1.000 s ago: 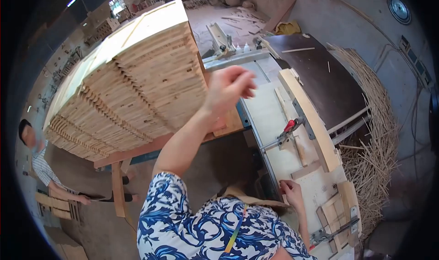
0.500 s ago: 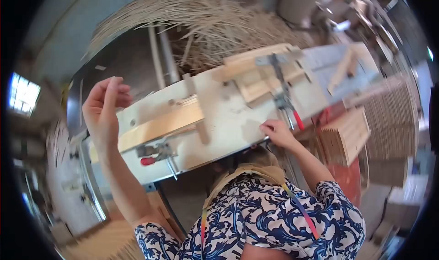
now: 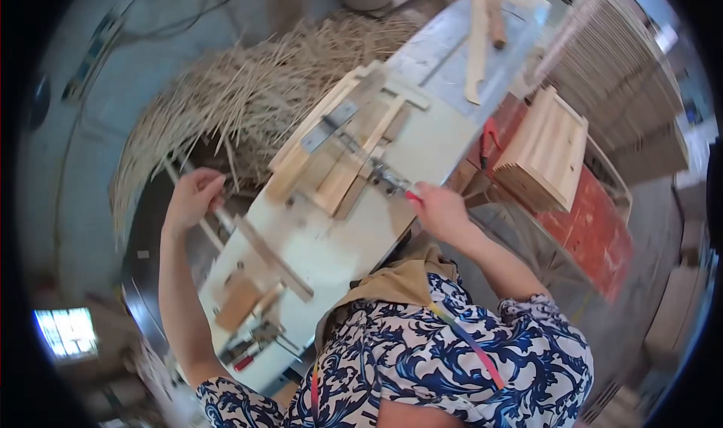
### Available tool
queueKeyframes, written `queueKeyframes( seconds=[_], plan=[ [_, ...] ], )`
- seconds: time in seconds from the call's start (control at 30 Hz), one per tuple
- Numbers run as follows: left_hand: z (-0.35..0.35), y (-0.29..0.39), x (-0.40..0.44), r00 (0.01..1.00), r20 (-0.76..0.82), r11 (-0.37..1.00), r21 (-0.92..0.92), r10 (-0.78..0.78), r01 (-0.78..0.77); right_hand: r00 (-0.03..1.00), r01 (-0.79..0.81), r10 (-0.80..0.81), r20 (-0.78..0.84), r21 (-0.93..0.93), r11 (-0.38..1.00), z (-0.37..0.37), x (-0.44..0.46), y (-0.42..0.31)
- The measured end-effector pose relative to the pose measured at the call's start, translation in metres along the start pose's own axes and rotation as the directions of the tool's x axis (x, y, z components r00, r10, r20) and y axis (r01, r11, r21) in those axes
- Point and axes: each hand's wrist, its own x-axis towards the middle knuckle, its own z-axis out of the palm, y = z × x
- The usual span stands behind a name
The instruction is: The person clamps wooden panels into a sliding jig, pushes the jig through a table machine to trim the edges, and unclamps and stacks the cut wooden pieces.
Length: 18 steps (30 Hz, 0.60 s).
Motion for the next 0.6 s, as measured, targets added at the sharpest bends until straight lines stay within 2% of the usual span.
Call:
queueKeyframes(
  seconds=[0.03,0.07,0.1,0.13,0.17,0.2,0.23,0.27,0.33,0.4,0.47,0.53,0.57,0.6],
  plan=[
    [0.000,-0.005,0.025,0.999,0.041,0.998,0.057,-0.021,0.018,0.992,0.053,-0.069,0.108,0.144,0.988,0.016,0.001,0.017],
    [0.009,-0.001,0.042,1.000,0.026,0.997,0.073,-0.008,0.006,0.992,0.046,-0.071,0.107,0.218,0.975,0.032,-0.002,0.024],
    [0.013,-0.009,0.066,0.998,0.063,0.999,0.040,-0.025,0.022,0.994,0.104,-0.107,-0.004,0.259,0.960,0.039,-0.006,0.026],
    [0.014,-0.030,0.098,0.993,0.107,0.999,0.018,-0.049,0.047,0.995,0.100,-0.102,-0.003,0.263,0.960,0.028,-0.007,0.021],
    [0.019,-0.038,0.121,0.991,0.105,0.993,0.088,-0.087,0.078,0.991,0.130,-0.110,-0.082,0.307,0.943,0.018,-0.009,0.015],
    [0.025,-0.045,0.141,0.984,0.162,0.995,0.069,-0.076,0.065,0.996,0.021,-0.042,0.078,0.251,0.968,-0.012,-0.009,0.001],
    [0.036,-0.058,0.162,0.992,0.104,0.997,0.029,-0.069,0.066,0.998,-0.002,-0.015,0.069,0.240,0.971,-0.015,-0.010,-0.001],
    [0.035,-0.075,0.188,0.984,0.166,0.996,0.073,-0.065,0.053,0.998,-0.017,0.002,0.062,0.229,0.973,-0.015,-0.010,-0.005],
    [0.056,-0.083,0.220,0.986,0.122,0.980,0.175,-0.114,0.091,0.999,-0.019,0.012,0.035,0.206,0.978,-0.024,-0.006,-0.009],
    [0.084,-0.093,0.248,0.986,0.137,0.982,0.175,-0.089,0.065,0.999,-0.007,-0.003,0.047,0.194,0.981,-0.032,0.001,-0.016],
    [0.111,-0.106,0.264,0.988,0.135,0.982,0.183,-0.069,0.043,0.992,0.105,-0.079,-0.103,0.281,0.954,-0.040,0.012,-0.028],
    [0.147,-0.133,0.285,0.973,0.230,0.991,-0.133,0.019,0.013,0.989,0.119,-0.084,-0.121,0.316,0.941,-0.041,0.036,-0.040],
    [0.160,-0.143,0.294,0.949,0.308,0.997,0.015,0.067,-0.076,0.985,0.145,-0.101,-0.140,0.352,0.925,-0.044,0.049,-0.048],
    [0.160,-0.146,0.297,0.927,0.364,0.975,0.157,0.088,-0.154,0.995,0.086,-0.066,-0.069,0.363,0.928,-0.054,0.051,-0.051]
  ],
)
